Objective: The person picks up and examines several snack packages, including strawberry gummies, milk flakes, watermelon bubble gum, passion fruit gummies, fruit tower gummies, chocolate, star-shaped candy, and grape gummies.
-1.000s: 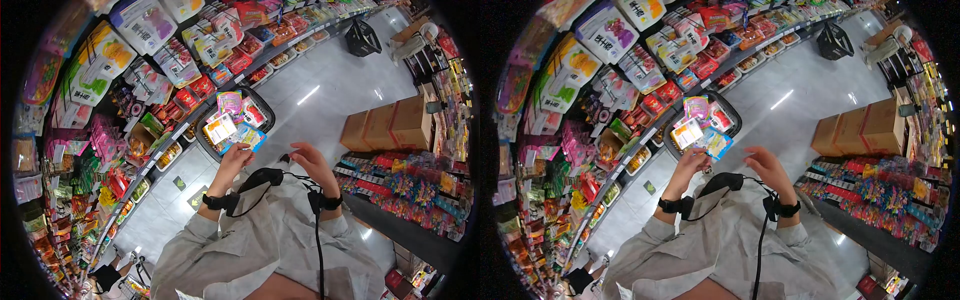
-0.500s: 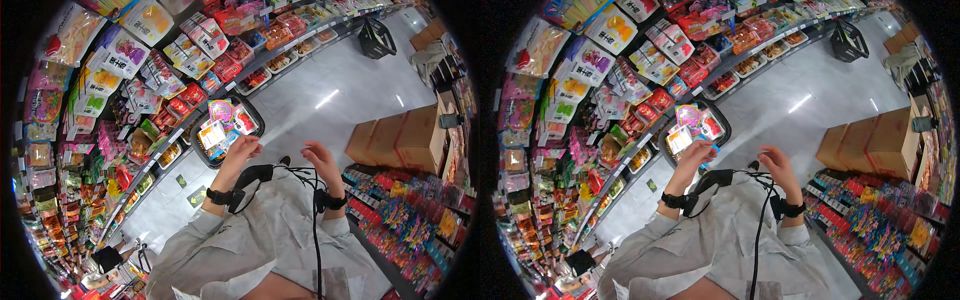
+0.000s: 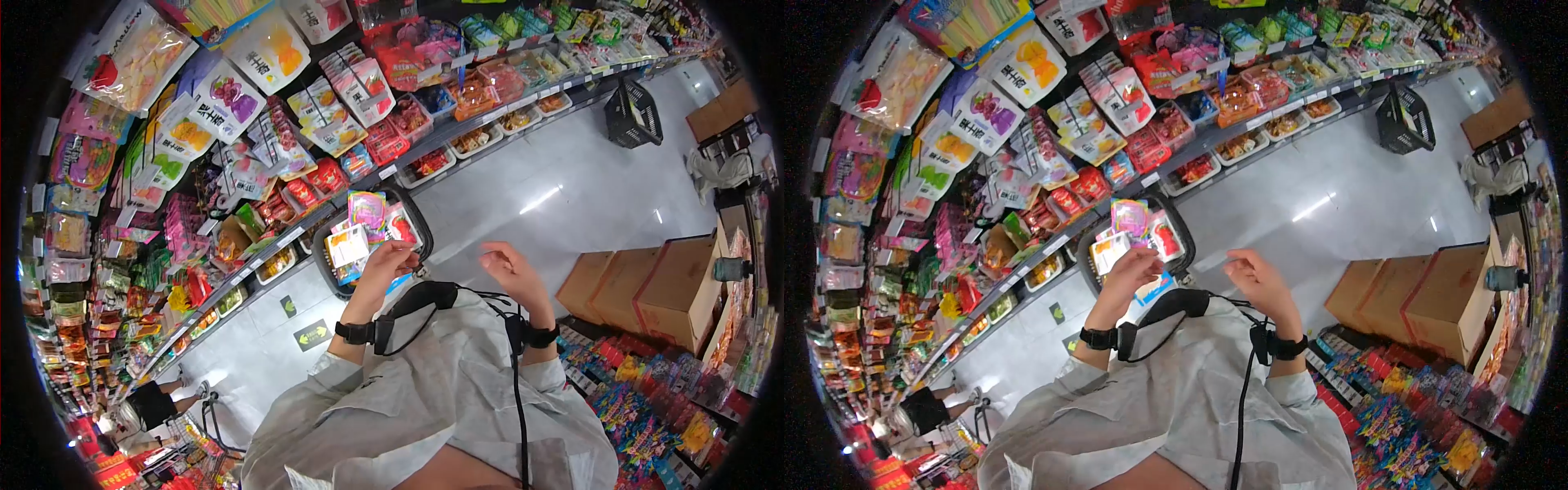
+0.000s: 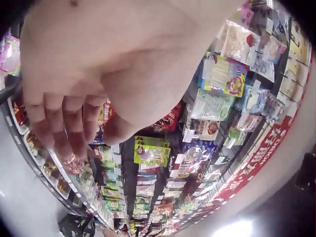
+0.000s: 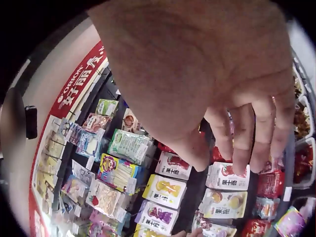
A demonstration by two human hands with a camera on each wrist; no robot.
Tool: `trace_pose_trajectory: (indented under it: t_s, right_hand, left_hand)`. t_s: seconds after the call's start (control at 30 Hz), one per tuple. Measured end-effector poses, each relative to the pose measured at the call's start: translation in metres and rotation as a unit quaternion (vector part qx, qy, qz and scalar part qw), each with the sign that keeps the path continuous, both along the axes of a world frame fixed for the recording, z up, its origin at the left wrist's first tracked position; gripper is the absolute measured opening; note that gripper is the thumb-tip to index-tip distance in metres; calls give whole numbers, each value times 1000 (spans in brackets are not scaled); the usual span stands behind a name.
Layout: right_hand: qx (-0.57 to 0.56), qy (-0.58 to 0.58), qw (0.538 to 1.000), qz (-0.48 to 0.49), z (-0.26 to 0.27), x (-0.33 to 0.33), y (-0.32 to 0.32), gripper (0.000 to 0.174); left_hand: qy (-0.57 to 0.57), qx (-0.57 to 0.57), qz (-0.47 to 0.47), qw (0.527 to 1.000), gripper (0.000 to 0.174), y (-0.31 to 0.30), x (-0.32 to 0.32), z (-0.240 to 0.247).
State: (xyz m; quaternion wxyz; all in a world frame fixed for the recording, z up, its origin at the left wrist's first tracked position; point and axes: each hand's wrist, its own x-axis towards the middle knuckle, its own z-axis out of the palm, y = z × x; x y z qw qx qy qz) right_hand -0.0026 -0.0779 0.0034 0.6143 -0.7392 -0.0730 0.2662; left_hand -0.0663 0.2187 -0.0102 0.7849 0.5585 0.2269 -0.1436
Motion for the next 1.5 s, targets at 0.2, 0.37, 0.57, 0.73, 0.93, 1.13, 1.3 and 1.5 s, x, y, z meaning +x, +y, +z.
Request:
trace_pose_trajectory:
  t_s: [0.2, 0.37, 0.57, 0.73, 0.93, 1.13, 1.3, 1.5]
  right_hand:
    - [29, -5, 999, 17, -1, 52, 9, 31]
    - [-1, -54, 996, 71, 15, 118, 44, 30]
    - [6, -62, 989, 133, 20, 202, 115, 30]
    - [49, -37, 976, 210, 14, 281, 181, 30]
    - [128, 63, 963, 227, 9, 383, 261, 28]
    - [142, 130, 961, 197, -11, 464, 341, 31]
    - [23, 85, 970, 227, -67, 505, 400, 33]
    - [-184, -352, 867, 301, -179, 558, 438, 37]
  left_hand:
    - [-72, -29, 38, 996, 24, 28, 52, -5]
    - [-81, -32, 71, 994, 20, 48, 65, -8]
    - [-34, -22, 137, 990, 20, 72, 68, -19]
    - [-13, 2, 242, 970, 19, 88, 86, -12]
    - [1, 11, 383, 924, 21, 98, 112, 1]
    - [23, 3, 483, 875, 19, 84, 132, 7]
    - [21, -17, 537, 843, 18, 68, 140, 12]
    - [26, -7, 583, 812, 17, 62, 141, 11]
